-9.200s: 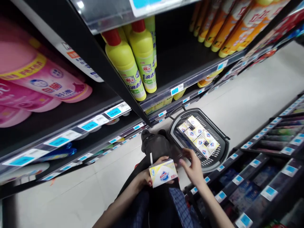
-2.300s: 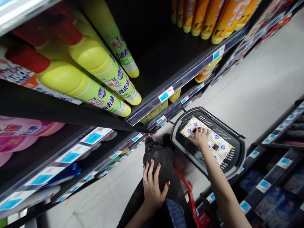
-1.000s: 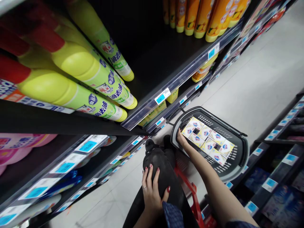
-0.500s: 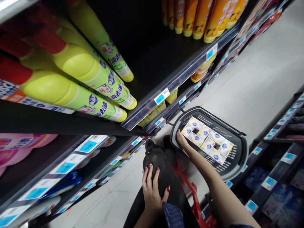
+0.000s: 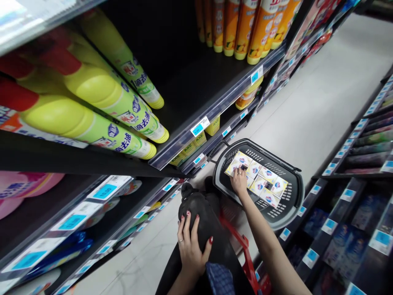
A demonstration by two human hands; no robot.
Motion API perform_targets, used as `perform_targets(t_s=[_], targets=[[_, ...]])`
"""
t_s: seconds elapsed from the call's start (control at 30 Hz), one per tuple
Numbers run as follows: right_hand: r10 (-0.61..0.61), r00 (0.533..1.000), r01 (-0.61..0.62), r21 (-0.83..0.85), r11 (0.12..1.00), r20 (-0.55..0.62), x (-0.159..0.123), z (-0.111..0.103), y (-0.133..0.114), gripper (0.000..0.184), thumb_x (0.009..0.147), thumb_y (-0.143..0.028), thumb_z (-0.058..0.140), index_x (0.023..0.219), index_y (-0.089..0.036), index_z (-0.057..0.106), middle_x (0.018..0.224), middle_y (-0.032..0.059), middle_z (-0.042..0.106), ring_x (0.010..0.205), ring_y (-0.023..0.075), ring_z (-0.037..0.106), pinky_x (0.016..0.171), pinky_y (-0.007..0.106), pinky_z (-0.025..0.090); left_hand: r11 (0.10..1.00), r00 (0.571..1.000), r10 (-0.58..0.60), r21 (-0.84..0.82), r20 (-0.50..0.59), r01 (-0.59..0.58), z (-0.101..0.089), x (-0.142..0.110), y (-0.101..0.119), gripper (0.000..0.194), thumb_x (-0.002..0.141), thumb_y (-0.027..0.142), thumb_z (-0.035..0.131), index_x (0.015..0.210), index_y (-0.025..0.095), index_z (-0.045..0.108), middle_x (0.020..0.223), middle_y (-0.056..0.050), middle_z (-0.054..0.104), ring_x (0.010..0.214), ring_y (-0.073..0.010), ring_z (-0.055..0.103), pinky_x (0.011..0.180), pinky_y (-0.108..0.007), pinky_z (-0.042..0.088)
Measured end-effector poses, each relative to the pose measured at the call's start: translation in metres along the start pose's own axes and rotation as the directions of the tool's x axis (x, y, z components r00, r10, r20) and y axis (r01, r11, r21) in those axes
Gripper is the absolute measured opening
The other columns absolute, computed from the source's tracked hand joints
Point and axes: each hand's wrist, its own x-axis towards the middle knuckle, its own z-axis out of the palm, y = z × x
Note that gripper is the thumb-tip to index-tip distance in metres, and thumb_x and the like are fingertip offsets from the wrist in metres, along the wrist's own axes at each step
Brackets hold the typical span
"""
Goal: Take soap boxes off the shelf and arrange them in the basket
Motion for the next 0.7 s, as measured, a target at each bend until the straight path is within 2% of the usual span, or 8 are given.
perform_targets(t_s=[0.13,0.23,0.37,0.47,0.6,0.67,0.7], targets=[[-0.012,1.000,0.012,0.002,1.000,0.019,0.001,0.000,0.000,0.051,0.091,-0.028,0.045,0.130,0.004,0.049,0.129,0.0300,0.052,0.121,0.0353,0.047,0.110,0.051,0.028,1.000,1.000,-0.002,-0.008,-0.004,0.002,0.001,0.000,0.000,0.066,0.090,0.037,0.055,0.148,0.015,0.033,0.154,-0.019,0.032,0.143,-0.0368,0.027,0.111,-0.056,0.031],[0.000,1.000,0.000,-0.003,1.000,-0.008,-0.002,-0.004,-0.002,0.055,0.091,-0.031,0.048,0.133,0.004,0.048,0.135,0.0300,0.050,0.128,0.0383,0.042,0.111,0.055,0.024,1.000,1.000,-0.010,-0.006,0.005,0.010,0.001,0.000,0.000,0.066,0.090,0.037,0.055,0.148,0.014,0.034,0.154,-0.019,0.032,0.143,-0.0369,0.027,0.112,-0.056,0.031],[0.021,0.999,-0.020,0.024,1.000,-0.030,-0.032,-0.017,-0.012,0.059,0.094,-0.038,0.045,0.137,0.001,0.046,0.144,0.0282,0.044,0.135,0.0404,0.037,0.112,0.062,0.017,1.000,1.000,-0.016,-0.011,0.006,0.016,0.001,0.001,0.002,0.065,0.090,0.037,0.055,0.147,0.014,0.034,0.154,-0.019,0.032,0.143,-0.0371,0.026,0.111,-0.056,0.031],[0.000,1.000,0.001,0.061,0.998,-0.009,-0.086,-0.031,-0.022,0.051,0.095,-0.037,0.041,0.135,-0.007,0.052,0.141,0.0235,0.050,0.132,0.0367,0.044,0.114,0.062,0.019,0.999,1.000,-0.022,-0.026,-0.002,0.022,0.000,0.002,0.002,0.066,0.090,0.036,0.056,0.148,0.016,0.033,0.154,-0.018,0.033,0.144,-0.0360,0.026,0.111,-0.056,0.033],[0.018,0.999,-0.021,0.074,0.997,0.042,-0.188,-0.042,-0.019,0.042,0.094,-0.034,0.040,0.127,-0.020,0.061,0.134,0.0178,0.059,0.122,0.0352,0.056,0.111,0.061,0.031,0.998,1.000,-0.025,-0.052,-0.011,0.024,-0.001,0.001,0.001,0.063,0.091,0.035,0.056,0.148,0.018,0.035,0.154,-0.016,0.033,0.144,-0.0345,0.025,0.110,-0.056,0.034],[0.080,0.985,-0.092,0.075,0.993,0.153,-0.238,-0.046,-0.011,0.037,0.093,-0.030,0.040,0.118,-0.023,0.066,0.123,0.0173,0.065,0.111,0.0345,0.063,0.101,0.056,0.044,0.997,0.999,-0.028,-0.070,-0.017,0.026,-0.002,0.000,0.001,0.061,0.092,0.035,0.054,0.147,0.018,0.035,0.154,-0.015,0.033,0.144,-0.0345,0.025,0.110,-0.057,0.035],[0.126,0.963,-0.148,0.075,0.986,0.236,-0.261,-0.048,-0.006,0.034,0.092,-0.028,0.041,0.112,-0.024,0.068,0.115,0.0180,0.068,0.105,0.0346,0.067,0.093,0.054,0.049,0.997,0.999,-0.028,-0.079,-0.023,0.026,-0.002,0.000,0.001,0.060,0.092,0.035,0.053,0.147,0.018,0.036,0.154,-0.015,0.033,0.143,-0.0345,0.025,0.110,-0.058,0.035]])
